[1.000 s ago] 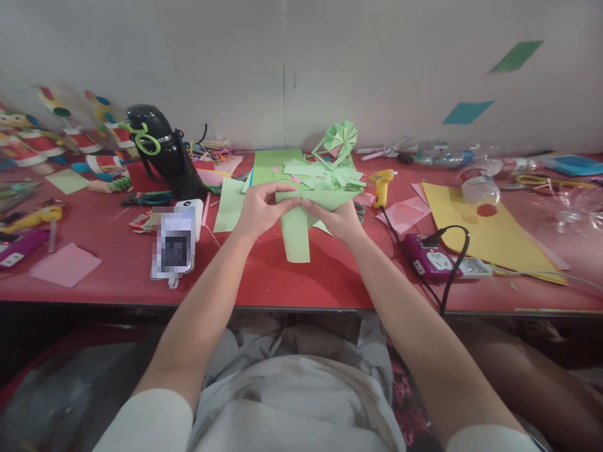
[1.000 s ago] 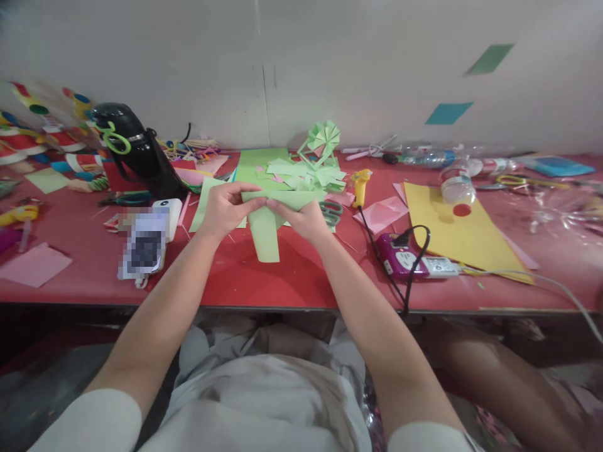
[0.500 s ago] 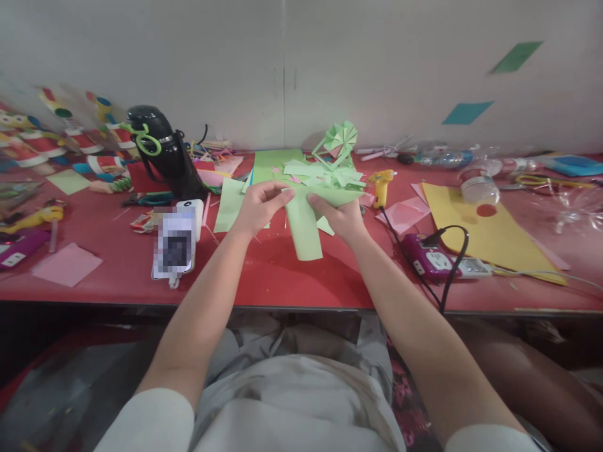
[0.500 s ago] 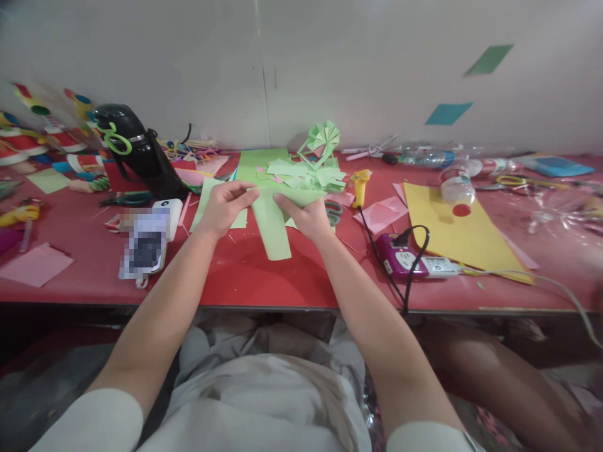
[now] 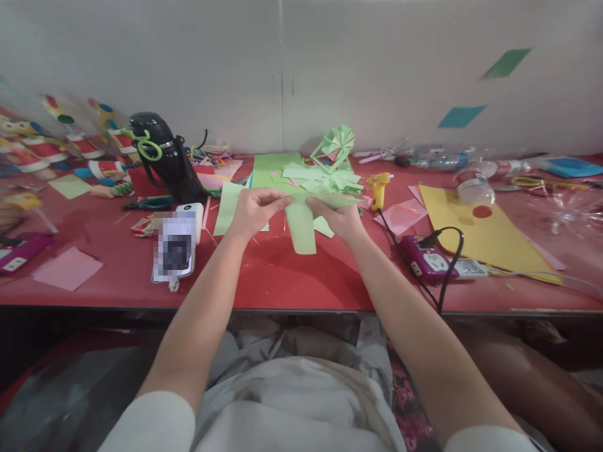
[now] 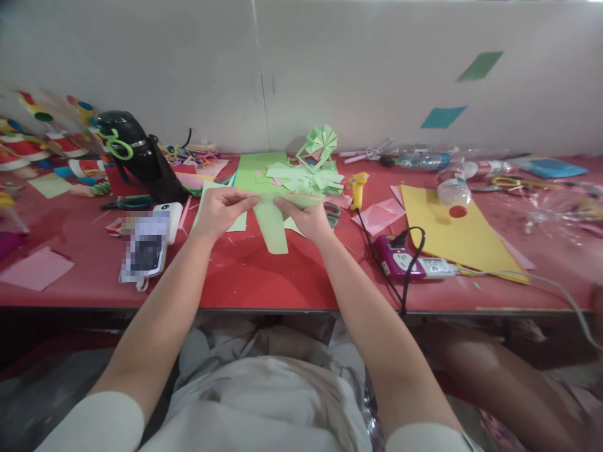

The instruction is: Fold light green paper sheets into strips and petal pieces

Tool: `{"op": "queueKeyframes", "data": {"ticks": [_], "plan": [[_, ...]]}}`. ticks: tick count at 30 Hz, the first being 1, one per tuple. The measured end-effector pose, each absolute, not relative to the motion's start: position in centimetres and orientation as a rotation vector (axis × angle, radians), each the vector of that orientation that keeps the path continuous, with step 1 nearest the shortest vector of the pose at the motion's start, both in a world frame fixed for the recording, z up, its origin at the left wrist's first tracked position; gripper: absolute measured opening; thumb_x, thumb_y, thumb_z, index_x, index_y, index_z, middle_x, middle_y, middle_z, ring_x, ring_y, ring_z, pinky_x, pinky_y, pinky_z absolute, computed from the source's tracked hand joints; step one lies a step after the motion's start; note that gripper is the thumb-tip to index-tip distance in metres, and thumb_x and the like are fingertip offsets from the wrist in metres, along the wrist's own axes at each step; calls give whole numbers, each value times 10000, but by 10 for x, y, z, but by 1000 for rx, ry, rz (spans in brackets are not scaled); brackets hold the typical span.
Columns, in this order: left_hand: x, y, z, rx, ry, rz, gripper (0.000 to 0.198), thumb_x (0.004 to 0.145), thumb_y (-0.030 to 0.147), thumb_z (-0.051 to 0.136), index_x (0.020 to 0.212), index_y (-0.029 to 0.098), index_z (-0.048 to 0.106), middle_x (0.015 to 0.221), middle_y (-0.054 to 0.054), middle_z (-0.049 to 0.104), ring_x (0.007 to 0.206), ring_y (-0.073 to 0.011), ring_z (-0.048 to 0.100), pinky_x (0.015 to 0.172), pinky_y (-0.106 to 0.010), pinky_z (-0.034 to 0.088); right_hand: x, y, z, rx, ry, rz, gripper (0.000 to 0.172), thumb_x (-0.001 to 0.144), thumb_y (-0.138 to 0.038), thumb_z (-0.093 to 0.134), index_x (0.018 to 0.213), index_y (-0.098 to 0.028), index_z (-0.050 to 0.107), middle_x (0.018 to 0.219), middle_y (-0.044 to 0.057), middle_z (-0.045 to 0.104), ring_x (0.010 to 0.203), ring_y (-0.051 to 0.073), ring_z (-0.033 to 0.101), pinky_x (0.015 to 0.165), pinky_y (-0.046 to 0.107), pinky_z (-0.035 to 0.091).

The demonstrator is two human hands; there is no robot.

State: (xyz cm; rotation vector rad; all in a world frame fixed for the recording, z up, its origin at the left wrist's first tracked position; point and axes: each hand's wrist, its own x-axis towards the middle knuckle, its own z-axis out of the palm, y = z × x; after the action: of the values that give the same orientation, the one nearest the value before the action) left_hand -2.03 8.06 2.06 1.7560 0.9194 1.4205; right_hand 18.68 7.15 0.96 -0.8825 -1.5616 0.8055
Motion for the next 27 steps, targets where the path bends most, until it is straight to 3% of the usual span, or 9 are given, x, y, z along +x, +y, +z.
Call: {"op": "queueKeyframes", "data": {"ticks": [5,10,20,27], "plan": [[-20,78,23,1764,926,1442,287,663,444,860,774,191,785,789,-58,774,712,-166,703,638,-263,551,187,70,12,-854,-1559,792,294,805,-502,733,736,-217,714,749,14,721,703,178,663,665,337,562],[-20,76,25,1794,974,1449,283,705,445,826,640,186,735,580,-6,664,539,-115,567,499,-247,422,187,71,10,-847,-1564,794,310,792,-511,744,723,-211,714,717,13,706,674,170,651,638,321,550],[-17,80,24,1844,947,1506,470,810,535,705,537,177,569,520,21,462,528,-94,405,514,-253,351,188,71,6,-879,-1560,789,296,801,-480,744,746,-190,720,772,34,717,729,189,661,679,333,540],[-9,76,23,1768,861,1439,485,805,596,690,599,167,600,574,6,526,562,-97,481,543,-240,413,187,72,5,-846,-1452,840,246,793,-456,767,873,-234,700,956,33,739,889,207,679,799,351,570]]}}
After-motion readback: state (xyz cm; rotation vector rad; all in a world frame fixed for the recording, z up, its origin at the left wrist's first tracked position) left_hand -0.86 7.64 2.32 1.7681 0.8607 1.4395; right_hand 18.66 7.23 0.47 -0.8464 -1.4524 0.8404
